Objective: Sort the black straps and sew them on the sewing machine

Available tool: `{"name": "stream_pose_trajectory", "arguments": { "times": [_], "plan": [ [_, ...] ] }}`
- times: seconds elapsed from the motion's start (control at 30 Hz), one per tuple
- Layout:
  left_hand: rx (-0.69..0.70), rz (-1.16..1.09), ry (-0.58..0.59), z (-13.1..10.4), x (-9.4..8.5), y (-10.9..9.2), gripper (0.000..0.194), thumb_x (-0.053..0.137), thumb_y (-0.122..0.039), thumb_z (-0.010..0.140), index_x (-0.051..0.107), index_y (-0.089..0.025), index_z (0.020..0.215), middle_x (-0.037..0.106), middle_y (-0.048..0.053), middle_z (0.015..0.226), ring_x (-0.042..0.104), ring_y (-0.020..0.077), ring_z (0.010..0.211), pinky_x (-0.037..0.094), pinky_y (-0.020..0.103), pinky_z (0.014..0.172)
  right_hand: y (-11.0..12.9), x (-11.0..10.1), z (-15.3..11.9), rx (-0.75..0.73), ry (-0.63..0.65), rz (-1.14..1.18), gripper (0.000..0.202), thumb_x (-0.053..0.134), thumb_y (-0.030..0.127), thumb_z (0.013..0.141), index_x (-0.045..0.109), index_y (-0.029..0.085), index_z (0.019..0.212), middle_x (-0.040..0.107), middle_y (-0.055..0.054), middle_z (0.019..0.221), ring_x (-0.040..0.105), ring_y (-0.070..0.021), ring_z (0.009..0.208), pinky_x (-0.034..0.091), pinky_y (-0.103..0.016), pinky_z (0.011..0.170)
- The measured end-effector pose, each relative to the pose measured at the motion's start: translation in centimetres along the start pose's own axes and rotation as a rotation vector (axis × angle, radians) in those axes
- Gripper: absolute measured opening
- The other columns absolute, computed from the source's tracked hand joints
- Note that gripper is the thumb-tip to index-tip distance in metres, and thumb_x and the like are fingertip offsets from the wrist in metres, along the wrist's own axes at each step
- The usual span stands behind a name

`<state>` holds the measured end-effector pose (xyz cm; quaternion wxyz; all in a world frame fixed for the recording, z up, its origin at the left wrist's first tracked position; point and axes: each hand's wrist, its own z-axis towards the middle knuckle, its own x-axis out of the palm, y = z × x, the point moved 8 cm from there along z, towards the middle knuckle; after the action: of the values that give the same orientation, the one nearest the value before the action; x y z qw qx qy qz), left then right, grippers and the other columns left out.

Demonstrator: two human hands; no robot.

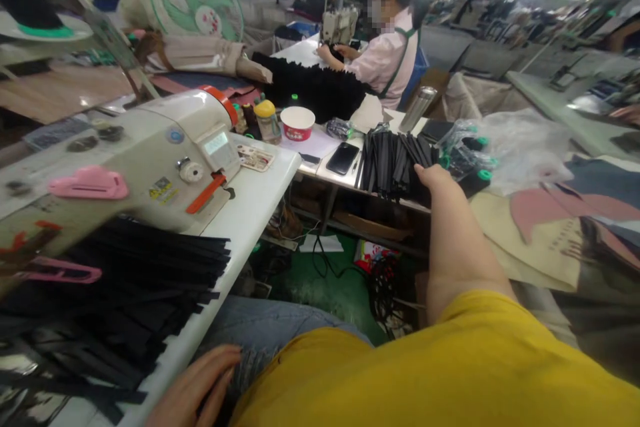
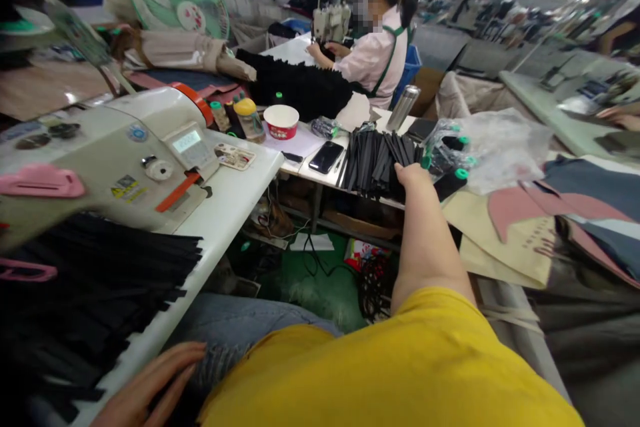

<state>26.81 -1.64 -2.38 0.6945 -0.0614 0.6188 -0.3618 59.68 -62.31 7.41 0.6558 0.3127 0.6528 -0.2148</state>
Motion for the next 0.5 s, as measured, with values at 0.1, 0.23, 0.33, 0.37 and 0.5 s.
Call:
{"name": "stream_pose_trajectory", "arguments": {
  "times": [0.1,0.23,0.33,0.37,0.5],
  "plan": [
    [-0.069,0.030,0.070,0.8,-0.2,-0.8,0.027,0.053,-0.040,0.101,0.072,-0.030,0.119,0.075,0.000,0.123,0.074,0.0174,0.111,0.060,0.023,0.097,-0.3,0.0,-1.0,0.025,-0.046,-0.009,0.070,0.051,0.055,0.099,0.048,-0.002,0.141,0.053,-0.037,0.140,0.052,-0.0398,0.135,0.043,-0.053,0.107],
    [-0.076,0.056,0.108,1.4,0.0,-1.4,0.029,0.051,-0.039,0.102,0.070,-0.028,0.121,0.075,0.001,0.124,0.073,0.0179,0.112,0.061,0.026,0.097,1.5,-2.4,-4.6,-0.205,-0.303,0.059,0.056,0.050,0.047,0.100,0.050,0.005,0.137,0.050,-0.031,0.141,0.049,-0.0376,0.134,0.038,-0.051,0.110],
    [-0.067,0.090,0.123,1.8,0.0,-1.2,0.030,0.050,-0.039,0.103,0.070,-0.026,0.120,0.074,0.003,0.123,0.071,0.0203,0.113,0.061,0.032,0.099,4.0,-3.5,-9.7,-0.509,-0.507,0.250,0.032,0.044,0.030,0.102,0.057,0.013,0.126,0.059,-0.020,0.128,0.056,-0.0303,0.121,0.043,-0.045,0.105],
    [-0.053,0.102,0.129,1.9,0.1,-1.2,0.029,0.049,-0.039,0.103,0.070,-0.026,0.119,0.074,0.004,0.122,0.070,0.0215,0.114,0.059,0.035,0.101,4.6,-2.8,-11.4,-0.573,-0.502,0.294,0.031,0.038,0.028,0.104,0.057,0.015,0.125,0.060,-0.018,0.123,0.057,-0.0290,0.119,0.043,-0.044,0.104],
    [0.021,0.188,0.152,2.8,0.2,-1.2,0.028,0.048,-0.034,0.104,0.071,-0.022,0.113,0.074,0.008,0.118,0.067,0.0261,0.116,0.052,0.045,0.107,7.6,6.5,-18.9,-0.765,-0.002,0.229,0.036,0.032,0.029,0.107,0.056,0.013,0.129,0.060,-0.019,0.130,0.056,-0.0283,0.125,0.042,-0.047,0.110]
  ]
}}
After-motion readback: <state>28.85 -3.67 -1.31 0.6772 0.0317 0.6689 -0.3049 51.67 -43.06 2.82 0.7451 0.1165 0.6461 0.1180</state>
